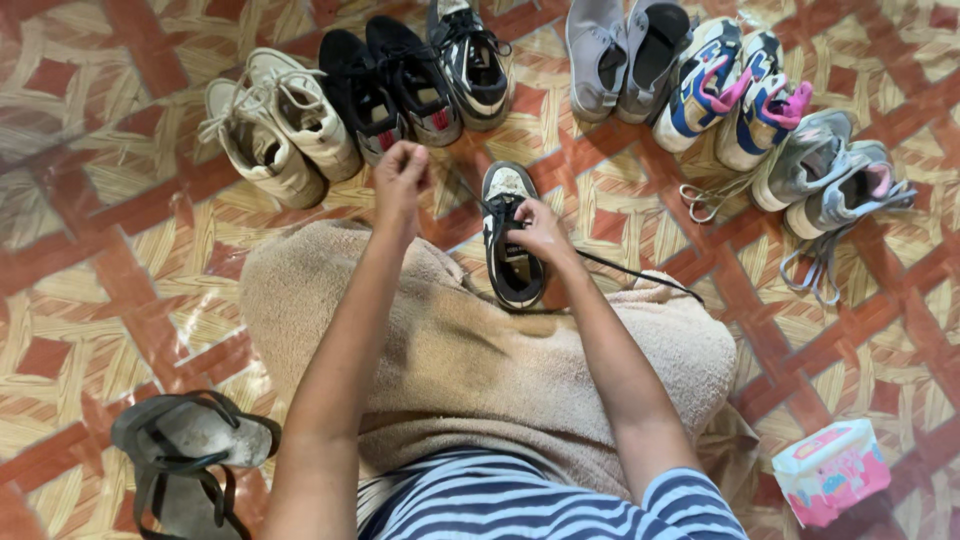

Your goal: The person sits on a towel on the floor and laces a single sneaker by threading the laces through the eyelets and tying a knot. The person then picks up a pair of slip-on shoes and places them on the towel.

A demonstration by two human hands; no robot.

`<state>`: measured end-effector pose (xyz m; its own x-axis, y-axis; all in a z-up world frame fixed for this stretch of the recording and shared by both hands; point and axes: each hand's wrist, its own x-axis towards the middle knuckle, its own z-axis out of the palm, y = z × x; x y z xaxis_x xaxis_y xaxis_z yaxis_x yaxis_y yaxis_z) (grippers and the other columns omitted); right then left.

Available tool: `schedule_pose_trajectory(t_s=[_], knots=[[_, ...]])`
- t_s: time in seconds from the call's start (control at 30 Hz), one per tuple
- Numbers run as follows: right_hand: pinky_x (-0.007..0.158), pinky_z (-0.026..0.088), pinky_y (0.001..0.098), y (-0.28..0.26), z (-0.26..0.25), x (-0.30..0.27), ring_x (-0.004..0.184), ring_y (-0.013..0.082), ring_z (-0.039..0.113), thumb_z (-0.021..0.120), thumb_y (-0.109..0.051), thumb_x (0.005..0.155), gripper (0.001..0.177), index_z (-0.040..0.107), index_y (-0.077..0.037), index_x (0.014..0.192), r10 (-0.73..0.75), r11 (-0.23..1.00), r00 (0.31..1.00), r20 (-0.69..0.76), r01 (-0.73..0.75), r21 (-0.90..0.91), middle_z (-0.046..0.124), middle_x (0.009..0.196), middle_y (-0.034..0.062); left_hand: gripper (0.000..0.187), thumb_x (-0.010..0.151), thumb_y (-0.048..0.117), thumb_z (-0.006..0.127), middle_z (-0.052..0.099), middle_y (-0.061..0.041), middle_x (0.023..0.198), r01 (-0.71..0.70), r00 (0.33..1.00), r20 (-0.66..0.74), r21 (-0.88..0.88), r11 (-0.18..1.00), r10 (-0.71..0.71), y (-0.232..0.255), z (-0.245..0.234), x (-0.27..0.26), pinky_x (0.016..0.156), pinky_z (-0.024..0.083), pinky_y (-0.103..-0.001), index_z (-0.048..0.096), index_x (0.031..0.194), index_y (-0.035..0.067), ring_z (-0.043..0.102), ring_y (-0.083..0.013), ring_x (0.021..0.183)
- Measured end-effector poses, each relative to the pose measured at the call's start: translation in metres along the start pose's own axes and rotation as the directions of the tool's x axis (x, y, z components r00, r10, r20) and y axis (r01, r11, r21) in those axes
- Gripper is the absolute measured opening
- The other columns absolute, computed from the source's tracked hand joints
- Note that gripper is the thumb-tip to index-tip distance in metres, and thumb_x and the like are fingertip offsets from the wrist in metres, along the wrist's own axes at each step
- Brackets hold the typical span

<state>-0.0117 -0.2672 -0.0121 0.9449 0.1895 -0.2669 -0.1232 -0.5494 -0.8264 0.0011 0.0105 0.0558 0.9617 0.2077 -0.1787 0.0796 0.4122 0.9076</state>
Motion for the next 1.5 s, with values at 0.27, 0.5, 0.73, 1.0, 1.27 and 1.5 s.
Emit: schedule_pose_trajectory(t_s=[0.27, 0.5, 0.73, 1.0, 1.27, 1.5], knots=[[0.063, 0.042, 0.0199, 0.039, -0.022, 0.039, 0.07, 0.0043, 0.053, 0.069, -0.012, 0.088, 0.011, 0.072, -0.007, 0.098, 0.041, 0.872, 0.997, 0.064, -0.067, 0.484, 0.064, 0.082, -0.004, 0.017, 0.095, 0.023, 0.068, 0.063, 0.001, 0.072, 0.31, 0.95, -0.186, 0.658, 0.687, -0.25, 0.057, -0.048, -0.019, 0.053, 0.038, -0.024, 0.068, 0.08, 0.015, 0.046, -0.0071, 0.056], [0.067, 0.041, 0.0243, -0.025, -0.029, 0.012, 0.074, 0.0085, 0.048, 0.088, -0.011, 0.076, 0.034, 0.069, -0.009, 0.104, 0.074, 0.997, 0.993, 0.087, -0.077, 0.028, 0.049, 0.08, -0.004, 0.011, 0.093, 0.019, 0.066, 0.068, -0.004, 0.078, 0.294, 0.94, -0.215, 0.903, 0.312, -0.264, 0.136, -0.087, -0.034, 0.057, 0.043, -0.027, 0.074, 0.09, 0.011, 0.047, -0.0094, 0.059], [0.088, 0.05, 0.0312, -0.049, -0.027, -0.019, 0.096, 0.0182, 0.057, 0.084, -0.003, 0.059, 0.057, 0.062, -0.006, 0.111, -0.223, 0.967, 0.975, -0.014, 0.219, -0.13, 0.055, 0.102, 0.0042, 0.017, 0.093, 0.008, 0.068, 0.074, -0.002, 0.093, 0.023, 0.997, -0.077, 0.429, 0.903, 0.011, 0.142, -0.133, -0.031, 0.067, 0.047, -0.021, 0.063, 0.078, 0.013, 0.053, -0.006, 0.071], [0.07, 0.054, 0.0276, -0.003, -0.007, -0.029, 0.073, 0.0115, 0.068, 0.078, -0.009, 0.075, 0.02, 0.066, -0.008, 0.091, -0.039, 0.991, 0.957, -0.289, 0.001, -0.132, 0.07, 0.082, 0.0001, 0.031, 0.098, 0.004, 0.072, 0.076, -0.01, 0.09, -0.066, 0.997, -0.063, -0.388, 0.919, 0.045, 0.136, -0.138, -0.04, 0.061, 0.055, -0.02, 0.059, 0.072, 0.013, 0.066, -0.0079, 0.065], [0.068, 0.053, 0.0251, 0.038, -0.018, -0.032, 0.072, 0.0083, 0.063, 0.08, -0.004, 0.075, 0.019, 0.066, -0.006, 0.087, -0.032, 0.998, 0.957, -0.287, 0.046, 0.043, 0.068, 0.078, 0.0006, 0.021, 0.092, -0.008, 0.075, 0.074, -0.009, 0.105, -0.103, 0.991, 0.024, -0.492, 0.864, 0.132, 0.128, -0.155, -0.025, 0.086, 0.062, -0.023, 0.066, 0.102, 0.009, 0.074, -0.013, 0.094], [0.065, 0.047, 0.0222, 0.046, -0.02, -0.039, 0.071, 0.0054, 0.058, 0.076, 0.003, 0.079, 0.016, 0.064, -0.005, 0.086, 0.014, 0.948, 0.967, -0.256, 0.069, 0.311, 0.064, 0.079, -0.0023, 0.018, 0.096, -0.002, 0.074, 0.073, -0.007, 0.1, -0.17, 0.985, -0.081, -0.465, 0.869, 0.15, 0.132, -0.166, -0.028, 0.076, 0.06, -0.022, 0.065, 0.104, 0.011, 0.072, -0.0132, 0.087]])
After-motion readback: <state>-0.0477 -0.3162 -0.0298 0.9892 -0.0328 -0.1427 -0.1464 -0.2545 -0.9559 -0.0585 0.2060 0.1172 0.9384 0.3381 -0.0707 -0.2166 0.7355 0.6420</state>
